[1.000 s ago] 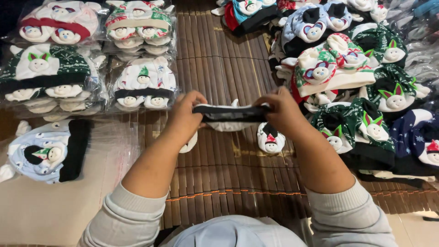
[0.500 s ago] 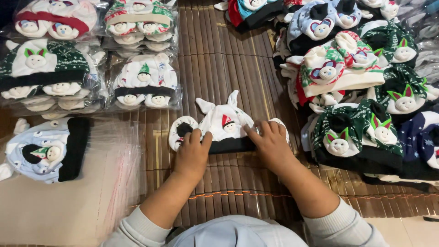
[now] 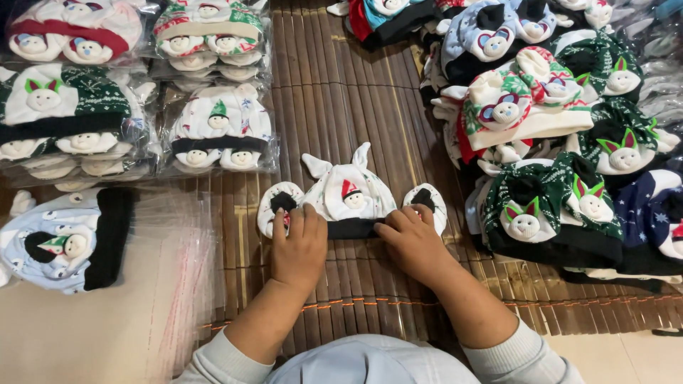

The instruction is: Packaging baby hats into individual plastic bags

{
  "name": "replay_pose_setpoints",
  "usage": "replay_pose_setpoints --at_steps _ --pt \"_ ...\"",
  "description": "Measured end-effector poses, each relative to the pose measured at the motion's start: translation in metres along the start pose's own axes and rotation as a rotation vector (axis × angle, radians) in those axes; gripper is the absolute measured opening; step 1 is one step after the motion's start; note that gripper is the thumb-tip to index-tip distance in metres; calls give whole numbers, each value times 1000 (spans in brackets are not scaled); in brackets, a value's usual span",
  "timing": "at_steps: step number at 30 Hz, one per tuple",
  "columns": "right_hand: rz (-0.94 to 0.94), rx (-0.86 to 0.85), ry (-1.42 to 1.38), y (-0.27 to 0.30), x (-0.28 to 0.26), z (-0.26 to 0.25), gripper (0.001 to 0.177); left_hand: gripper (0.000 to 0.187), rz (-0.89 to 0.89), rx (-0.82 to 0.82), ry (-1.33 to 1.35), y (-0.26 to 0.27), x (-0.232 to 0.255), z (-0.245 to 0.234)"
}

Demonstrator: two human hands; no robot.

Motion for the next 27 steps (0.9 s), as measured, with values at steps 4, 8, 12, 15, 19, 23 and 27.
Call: replay_pose_setpoints --at_steps 4,8,12,15,19,23,27 --pt "127 -10 -67 3 18 -29 25 22 63 21 51 -6 15 5" --pt "272 -43 47 33 48 -16 62 28 99 20 239 -13 34 11" --pt "348 -285 -32 45 52 -3 81 31 36 -93 308 -3 47 43" --pt "297 -244 24 44 47 -6 71 32 81 -77 349 0 43 48" --pt "298 -204 80 51 50 4 77 44 76 -90 464 0 35 44" --pt "423 6 -14 50 51 -21 52 33 29 -87 551 6 28 54" --pt "981 206 -635 82 90 -5 38 31 -6 -100 554 9 22 62"
Point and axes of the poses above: each hand's wrist, its own y-axis away from the middle knuckle, its own z-axis out of the palm, x = y × z, the point moved 7 cm from there along -y, towards the middle knuckle, and after that the axes turned 2 degrees about z, right-handed, at the moved point
